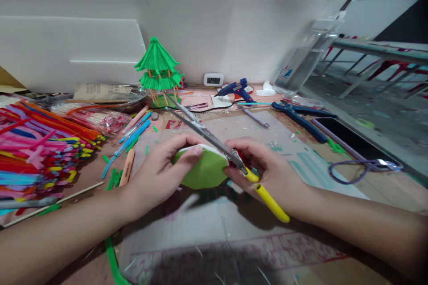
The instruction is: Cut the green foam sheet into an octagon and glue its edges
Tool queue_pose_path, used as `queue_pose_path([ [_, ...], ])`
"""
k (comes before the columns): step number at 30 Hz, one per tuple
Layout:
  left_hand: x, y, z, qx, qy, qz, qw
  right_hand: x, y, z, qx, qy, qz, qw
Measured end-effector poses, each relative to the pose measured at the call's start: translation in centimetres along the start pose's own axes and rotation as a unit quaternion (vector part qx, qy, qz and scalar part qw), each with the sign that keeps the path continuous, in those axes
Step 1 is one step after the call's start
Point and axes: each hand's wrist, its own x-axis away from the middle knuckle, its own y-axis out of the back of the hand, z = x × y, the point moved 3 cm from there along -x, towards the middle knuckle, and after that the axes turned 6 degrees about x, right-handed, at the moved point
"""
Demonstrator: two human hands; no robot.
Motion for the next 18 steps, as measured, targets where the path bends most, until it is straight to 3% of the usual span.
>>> queue_pose_path([
  [6,-0.1,-0.1,0.1,-0.015,0.039,-0.011,0.999,-0.2,0.2,-0.2,-0.036,-0.029,-0.005,0.999],
  [13,-0.4,0.1,0.3,0.020,0.047,-0.004,0.999,-0.1,0.1,0.2,0.000,-0.023,0.007,1.000],
  [18,-0.6,0.6,1.1,0.047,0.066,-0.045,0.996,-0.3,0.1,-0.1,-0.022,-0.035,0.002,0.999],
])
